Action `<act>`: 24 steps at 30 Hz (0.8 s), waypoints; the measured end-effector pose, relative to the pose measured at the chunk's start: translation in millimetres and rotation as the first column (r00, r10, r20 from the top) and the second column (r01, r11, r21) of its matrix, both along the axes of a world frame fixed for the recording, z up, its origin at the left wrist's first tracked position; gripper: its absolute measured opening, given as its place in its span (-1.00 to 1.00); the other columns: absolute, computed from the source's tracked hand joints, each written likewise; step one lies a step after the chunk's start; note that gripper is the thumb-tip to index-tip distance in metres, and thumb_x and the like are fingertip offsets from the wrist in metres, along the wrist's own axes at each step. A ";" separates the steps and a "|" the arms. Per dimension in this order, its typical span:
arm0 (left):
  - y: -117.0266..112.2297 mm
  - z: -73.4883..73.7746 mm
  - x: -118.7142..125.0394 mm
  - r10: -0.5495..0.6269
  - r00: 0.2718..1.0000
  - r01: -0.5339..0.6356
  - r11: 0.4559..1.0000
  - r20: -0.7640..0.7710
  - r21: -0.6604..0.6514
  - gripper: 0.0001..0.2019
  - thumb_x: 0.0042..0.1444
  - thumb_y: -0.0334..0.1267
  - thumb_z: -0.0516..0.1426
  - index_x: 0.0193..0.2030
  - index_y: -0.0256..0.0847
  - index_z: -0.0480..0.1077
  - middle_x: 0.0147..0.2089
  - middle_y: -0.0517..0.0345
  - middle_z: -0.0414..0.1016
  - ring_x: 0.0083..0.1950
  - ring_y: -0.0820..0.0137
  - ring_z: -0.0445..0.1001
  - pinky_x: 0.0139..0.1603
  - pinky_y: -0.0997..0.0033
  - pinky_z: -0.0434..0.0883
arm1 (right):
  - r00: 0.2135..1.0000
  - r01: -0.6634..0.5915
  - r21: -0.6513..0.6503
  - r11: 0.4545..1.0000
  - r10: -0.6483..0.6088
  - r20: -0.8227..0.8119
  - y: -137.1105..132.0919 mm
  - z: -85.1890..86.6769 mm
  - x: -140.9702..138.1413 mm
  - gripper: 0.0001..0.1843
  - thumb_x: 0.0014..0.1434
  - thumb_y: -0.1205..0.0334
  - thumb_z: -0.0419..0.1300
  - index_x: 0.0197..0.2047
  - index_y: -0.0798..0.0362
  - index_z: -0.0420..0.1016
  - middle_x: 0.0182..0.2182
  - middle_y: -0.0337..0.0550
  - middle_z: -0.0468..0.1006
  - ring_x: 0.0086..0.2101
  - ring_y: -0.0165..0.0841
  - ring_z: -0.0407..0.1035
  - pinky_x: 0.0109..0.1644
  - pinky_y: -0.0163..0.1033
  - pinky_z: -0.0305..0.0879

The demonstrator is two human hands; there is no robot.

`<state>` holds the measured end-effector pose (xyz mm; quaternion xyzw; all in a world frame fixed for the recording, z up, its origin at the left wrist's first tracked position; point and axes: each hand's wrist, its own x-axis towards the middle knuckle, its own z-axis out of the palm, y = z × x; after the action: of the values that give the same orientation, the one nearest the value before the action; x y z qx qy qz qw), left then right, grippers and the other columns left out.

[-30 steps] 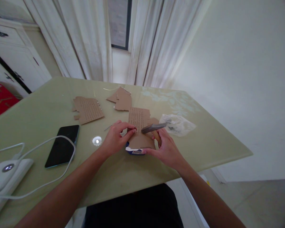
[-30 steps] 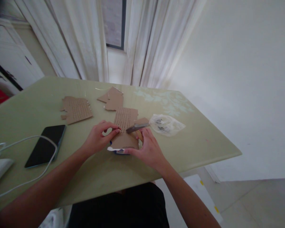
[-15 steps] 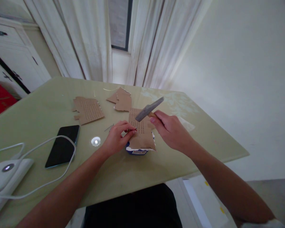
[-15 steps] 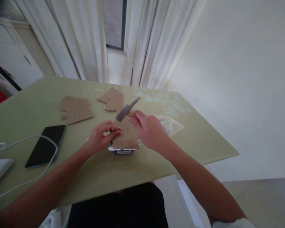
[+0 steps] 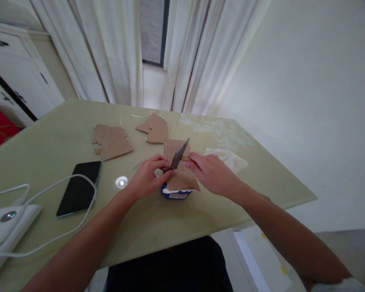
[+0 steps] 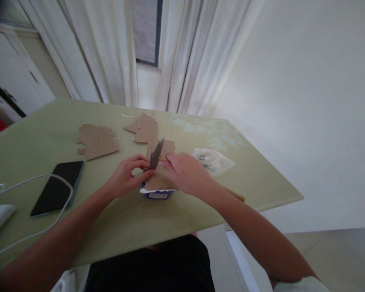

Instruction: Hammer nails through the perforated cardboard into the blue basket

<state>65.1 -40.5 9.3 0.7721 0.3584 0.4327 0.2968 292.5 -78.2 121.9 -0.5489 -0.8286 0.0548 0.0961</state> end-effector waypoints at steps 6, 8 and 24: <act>-0.1 1.9 -2.6 0.005 0.999 -0.006 1.000 -0.038 -0.009 -0.73 0.15 -0.01 0.42 -0.11 -0.10 0.67 -0.07 0.06 0.61 -0.10 0.26 0.61 0.01 0.25 0.55 | 0.992 0.031 0.051 0.998 -0.025 -0.121 3.8 -0.3 3.9 -0.67 0.60 0.04 0.03 -0.10 -0.01 0.54 -0.37 -0.13 0.62 -0.34 -0.20 0.50 -0.26 -0.19 0.05; 0.2 1.9 -2.3 0.005 0.999 -0.006 1.000 -0.034 -0.012 -0.69 0.14 0.01 0.42 -0.06 -0.10 0.67 -0.05 0.06 0.60 -0.10 0.26 0.61 0.01 0.25 0.56 | 0.995 0.042 0.053 0.998 -0.037 -0.093 4.4 -2.3 4.4 -0.67 0.60 0.04 0.02 -0.07 -0.01 0.54 -0.35 -0.10 0.64 -0.33 -0.19 0.51 -0.26 -0.18 0.07; -0.2 2.3 -3.4 -0.006 0.998 0.003 0.999 -0.065 -0.042 -0.61 0.13 0.04 0.43 0.00 -0.11 0.61 0.03 0.06 0.53 -0.08 0.29 0.56 -0.01 0.22 0.57 | 0.999 -0.053 -0.047 0.997 0.053 0.003 3.5 -19.1 -0.4 -0.68 0.59 0.09 0.05 -0.16 0.04 0.50 -0.33 -0.06 0.63 -0.32 -0.22 0.50 -0.27 -0.18 0.09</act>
<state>61.8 -40.8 11.7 0.7803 0.3750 0.3991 0.3021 292.1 -74.8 102.8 -0.5290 -0.8415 0.0756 0.0798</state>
